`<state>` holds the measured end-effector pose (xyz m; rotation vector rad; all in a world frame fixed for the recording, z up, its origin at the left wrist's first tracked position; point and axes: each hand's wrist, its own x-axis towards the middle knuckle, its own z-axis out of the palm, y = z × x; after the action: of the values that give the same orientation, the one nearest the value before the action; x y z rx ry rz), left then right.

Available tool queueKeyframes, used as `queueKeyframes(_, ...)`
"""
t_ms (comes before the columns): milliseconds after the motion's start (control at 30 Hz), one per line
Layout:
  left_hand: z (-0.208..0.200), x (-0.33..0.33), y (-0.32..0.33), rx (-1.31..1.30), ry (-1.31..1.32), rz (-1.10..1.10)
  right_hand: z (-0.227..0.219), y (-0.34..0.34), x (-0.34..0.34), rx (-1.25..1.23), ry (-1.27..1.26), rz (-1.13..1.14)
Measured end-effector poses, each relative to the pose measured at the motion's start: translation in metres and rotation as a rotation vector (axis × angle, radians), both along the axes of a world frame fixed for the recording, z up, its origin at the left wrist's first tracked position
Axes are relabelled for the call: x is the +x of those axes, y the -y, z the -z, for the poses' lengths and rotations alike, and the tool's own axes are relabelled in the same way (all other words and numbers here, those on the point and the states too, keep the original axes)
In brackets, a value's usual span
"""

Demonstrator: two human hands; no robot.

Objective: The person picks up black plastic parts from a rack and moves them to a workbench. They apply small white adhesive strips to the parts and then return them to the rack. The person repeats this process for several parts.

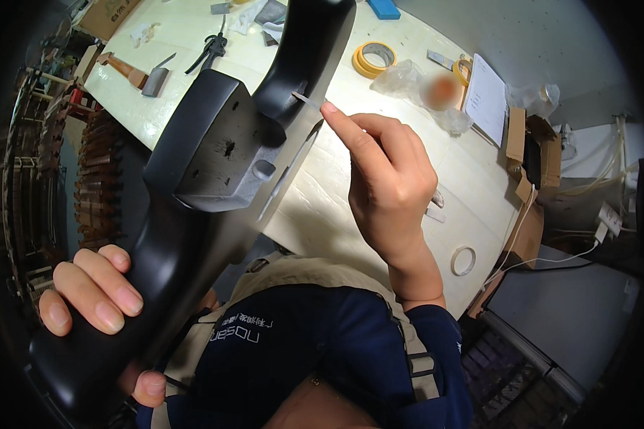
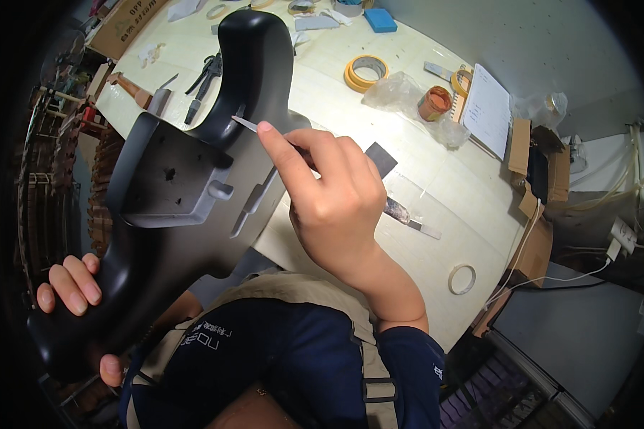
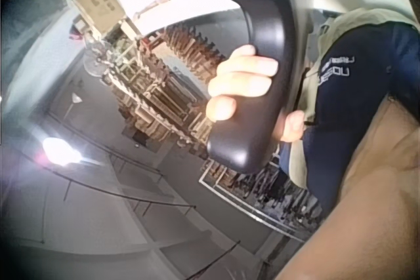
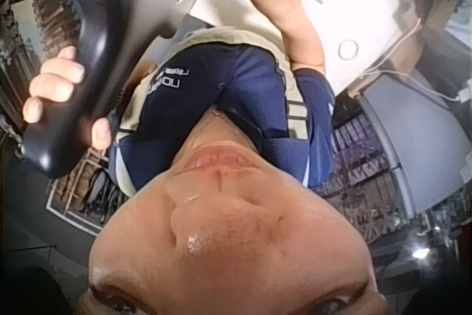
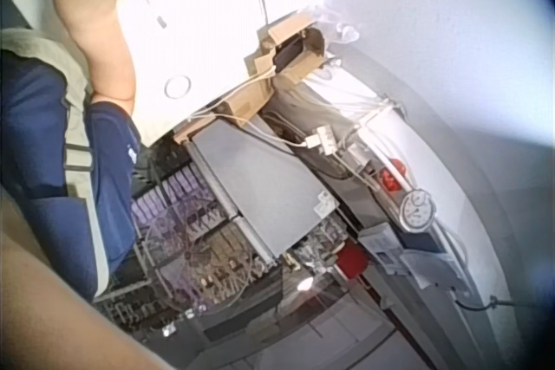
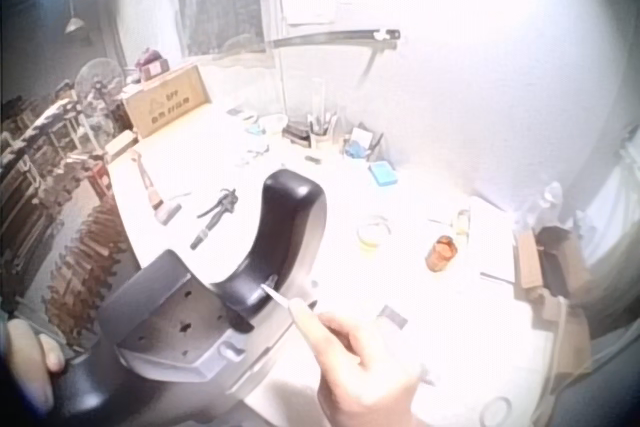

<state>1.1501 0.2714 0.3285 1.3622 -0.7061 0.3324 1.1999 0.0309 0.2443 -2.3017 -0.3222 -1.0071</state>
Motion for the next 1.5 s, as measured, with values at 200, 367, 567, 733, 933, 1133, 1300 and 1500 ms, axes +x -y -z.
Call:
queueKeyframes(200, -0.005, -0.004, -0.001, 0.018, -0.035, -0.017, -0.010, 0.006, -0.015, 0.010, -0.111, -0.088)
queueKeyframes(367, -0.003, 0.006, 0.009, -0.056, 0.047, 0.104, 0.053, 0.052, -0.010, 0.524, -0.262, 0.034)
queueKeyframes(567, -0.010, 0.012, -0.025, 0.285, 0.090, 0.211, 0.188, 0.169, 0.050, 0.521, -0.281, 0.683)
queueKeyframes(733, 0.000, 0.004, -0.027, 0.168, 0.124, 0.096, 0.236, 0.204, 0.091, 0.410, -0.211, 0.797)
queueKeyframes(933, 0.014, 0.024, 0.013, -0.093, 0.221, 0.023, 0.234, 0.180, 0.028, 0.306, 0.001, 0.768)
queueKeyframes(1133, 0.016, 0.016, 0.003, 0.034, 0.236, -0.138, 0.261, 0.148, -0.171, 0.144, -0.194, 1.377)
queueKeyframes(1300, -0.035, 0.034, -0.018, 0.476, 0.238, -0.163, 0.251, 0.155, -0.233, -0.110, -0.605, 1.436)
queueKeyframes(1500, -0.075, 0.025, -0.015, 0.563, 0.647, 0.002, 0.109, 0.081, -0.153, 0.756, -0.090, 0.388)
